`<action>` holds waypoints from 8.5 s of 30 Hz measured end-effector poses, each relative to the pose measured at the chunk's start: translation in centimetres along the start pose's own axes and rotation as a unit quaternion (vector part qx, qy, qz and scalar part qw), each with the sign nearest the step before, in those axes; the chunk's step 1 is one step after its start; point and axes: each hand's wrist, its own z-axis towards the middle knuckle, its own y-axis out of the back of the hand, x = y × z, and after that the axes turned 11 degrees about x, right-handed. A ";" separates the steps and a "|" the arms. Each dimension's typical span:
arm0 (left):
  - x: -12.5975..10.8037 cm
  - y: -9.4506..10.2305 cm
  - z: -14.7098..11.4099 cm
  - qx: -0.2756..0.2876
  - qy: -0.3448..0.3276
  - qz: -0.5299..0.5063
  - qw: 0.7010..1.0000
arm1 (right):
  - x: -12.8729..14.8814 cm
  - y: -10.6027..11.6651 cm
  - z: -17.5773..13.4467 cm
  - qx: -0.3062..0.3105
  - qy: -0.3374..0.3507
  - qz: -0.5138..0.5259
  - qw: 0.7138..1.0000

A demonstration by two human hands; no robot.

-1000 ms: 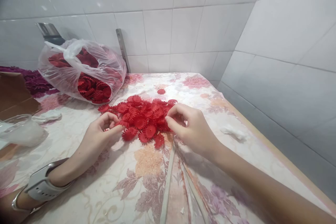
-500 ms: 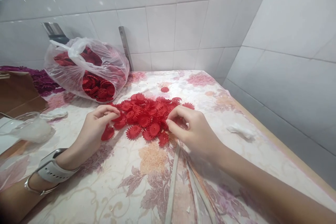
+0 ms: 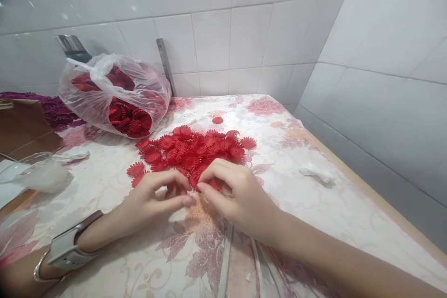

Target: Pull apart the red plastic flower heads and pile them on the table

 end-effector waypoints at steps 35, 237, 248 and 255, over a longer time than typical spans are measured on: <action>0.4 -0.9 0.3 -0.011 0.048 -0.186 0.981 | 0.6 -0.4 -0.1 0.043 -0.104 0.167 0.980; -0.3 -1.2 -0.1 -0.075 0.089 -0.256 0.960 | -0.2 -0.7 0.0 0.004 -0.111 0.258 0.960; -0.1 -1.4 -0.2 -0.061 0.066 -0.241 0.966 | -0.1 -0.8 0.2 0.033 -0.145 0.341 0.928; 0.1 -1.3 -0.2 -0.067 0.082 -0.289 0.952 | 0.0 -0.6 0.2 0.046 -0.145 0.349 0.925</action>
